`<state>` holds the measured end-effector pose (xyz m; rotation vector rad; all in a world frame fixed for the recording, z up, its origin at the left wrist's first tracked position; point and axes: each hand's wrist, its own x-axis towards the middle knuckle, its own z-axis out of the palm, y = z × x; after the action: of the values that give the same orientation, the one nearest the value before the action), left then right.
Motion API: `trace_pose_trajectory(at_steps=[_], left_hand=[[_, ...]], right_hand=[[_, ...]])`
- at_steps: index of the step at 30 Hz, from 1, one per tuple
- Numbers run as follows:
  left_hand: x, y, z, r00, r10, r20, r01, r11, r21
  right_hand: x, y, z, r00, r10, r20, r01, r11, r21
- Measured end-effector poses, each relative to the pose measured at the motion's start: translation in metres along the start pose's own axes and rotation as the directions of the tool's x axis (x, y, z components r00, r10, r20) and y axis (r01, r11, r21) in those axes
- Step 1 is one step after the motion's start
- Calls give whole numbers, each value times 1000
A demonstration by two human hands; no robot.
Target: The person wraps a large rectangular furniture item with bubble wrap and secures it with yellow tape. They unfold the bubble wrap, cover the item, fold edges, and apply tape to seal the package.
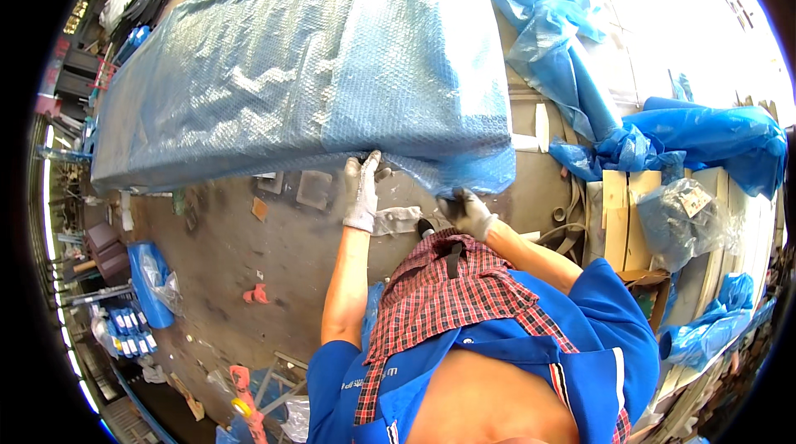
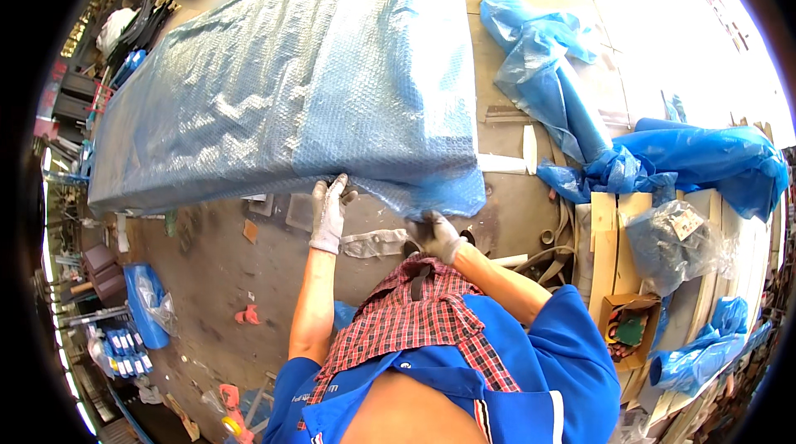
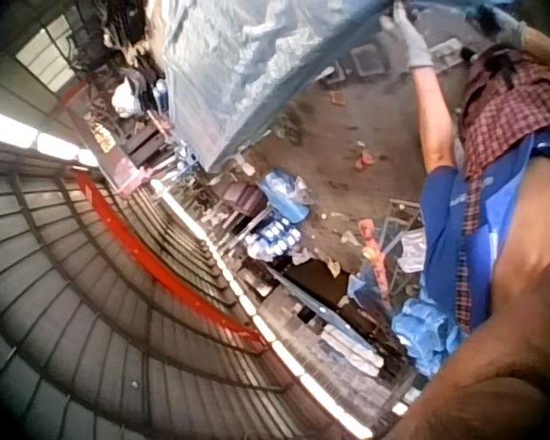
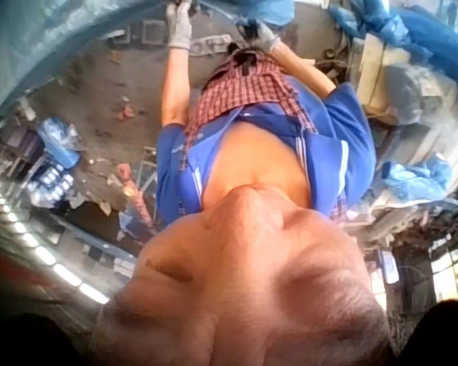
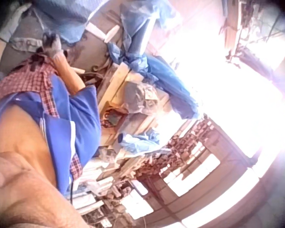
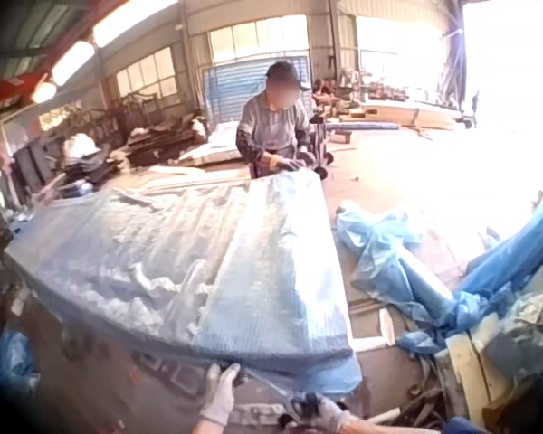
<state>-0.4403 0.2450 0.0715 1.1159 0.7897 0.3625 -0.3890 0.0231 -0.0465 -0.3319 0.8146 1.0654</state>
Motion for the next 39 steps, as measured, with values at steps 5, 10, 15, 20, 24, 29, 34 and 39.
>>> trace_pose_trajectory(at_steps=[5, 10, 15, 20, 24, 29, 34, 39], left_hand=[[4, 5, -5, 999, -33, 8, 32, 997, 72], [4, 4, -8, 999, -45, -11, 46, 992, 114], [-5, -3, -5, 990, 121, 69, -136, 945, 296], [-28, -21, 28, 716, 657, 236, -642, 487, 593], [-15, -5, 102, 248, 470, 847, -721, -495, 485], [14, -5, 138, 200, 199, 960, -716, -639, 281], [20, -10, 133, -146, 147, 978, -731, -683, -6], [21, -3, 124, -238, -24, 971, -791, -576, -208]], right_hand=[[-62, -46, 39, 993, -6, 121, 2, 1000, 27], [-52, -63, 63, 965, -126, 228, 106, 989, 99], [-52, -72, 64, 959, -128, 254, 116, 991, 62], [-49, -66, 72, 961, -149, 233, 127, 986, 108], [-47, -64, 73, 964, -186, 189, 174, 982, 78], [-56, -80, 61, 949, -134, 286, 165, 983, -85], [-127, -123, 26, 809, -459, 368, 585, 692, -424], [-97, -138, -61, 676, -735, 47, 711, 634, -304]])
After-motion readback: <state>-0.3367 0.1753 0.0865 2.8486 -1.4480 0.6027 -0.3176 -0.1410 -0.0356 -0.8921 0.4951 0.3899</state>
